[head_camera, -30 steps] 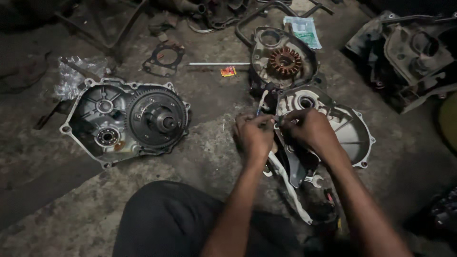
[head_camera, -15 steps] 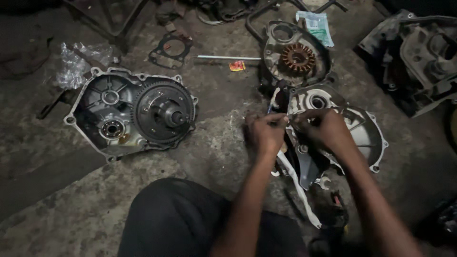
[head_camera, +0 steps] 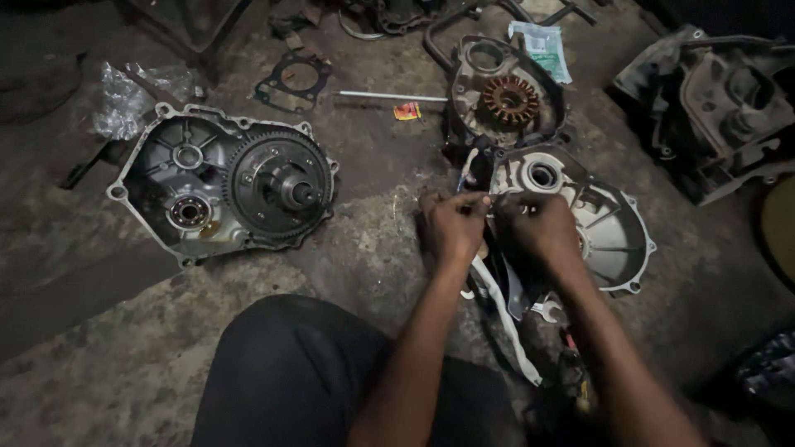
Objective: The person is positioning and fitting metal components and a bracket into an engine casing by hand.
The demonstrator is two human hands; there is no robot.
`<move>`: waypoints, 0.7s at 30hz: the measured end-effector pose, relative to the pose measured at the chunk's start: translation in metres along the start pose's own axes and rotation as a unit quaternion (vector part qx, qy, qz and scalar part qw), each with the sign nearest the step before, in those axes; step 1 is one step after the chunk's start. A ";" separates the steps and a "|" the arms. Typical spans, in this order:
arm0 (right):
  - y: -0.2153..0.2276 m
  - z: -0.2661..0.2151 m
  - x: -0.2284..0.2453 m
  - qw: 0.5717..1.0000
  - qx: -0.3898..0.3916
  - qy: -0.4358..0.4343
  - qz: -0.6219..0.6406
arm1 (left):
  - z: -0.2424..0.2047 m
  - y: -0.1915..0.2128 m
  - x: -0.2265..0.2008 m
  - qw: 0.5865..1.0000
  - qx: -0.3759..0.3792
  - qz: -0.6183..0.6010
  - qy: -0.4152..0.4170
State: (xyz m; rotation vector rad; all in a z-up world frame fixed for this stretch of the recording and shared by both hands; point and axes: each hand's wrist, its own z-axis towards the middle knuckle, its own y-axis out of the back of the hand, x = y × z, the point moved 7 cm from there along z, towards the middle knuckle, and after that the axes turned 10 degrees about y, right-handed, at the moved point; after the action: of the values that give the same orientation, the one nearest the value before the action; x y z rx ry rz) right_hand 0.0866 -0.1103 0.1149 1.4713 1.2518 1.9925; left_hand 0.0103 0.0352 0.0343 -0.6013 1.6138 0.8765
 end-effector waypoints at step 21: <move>-0.010 -0.004 0.003 0.999 -0.008 0.053 -0.003 | -0.011 0.010 -0.009 0.959 0.107 -0.127 0.231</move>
State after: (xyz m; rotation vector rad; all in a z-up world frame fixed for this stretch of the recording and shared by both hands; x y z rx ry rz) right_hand 0.0799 -0.1044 0.1079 1.3687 1.2783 2.0947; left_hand -0.0022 0.0317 0.0458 -0.8816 1.9610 0.3765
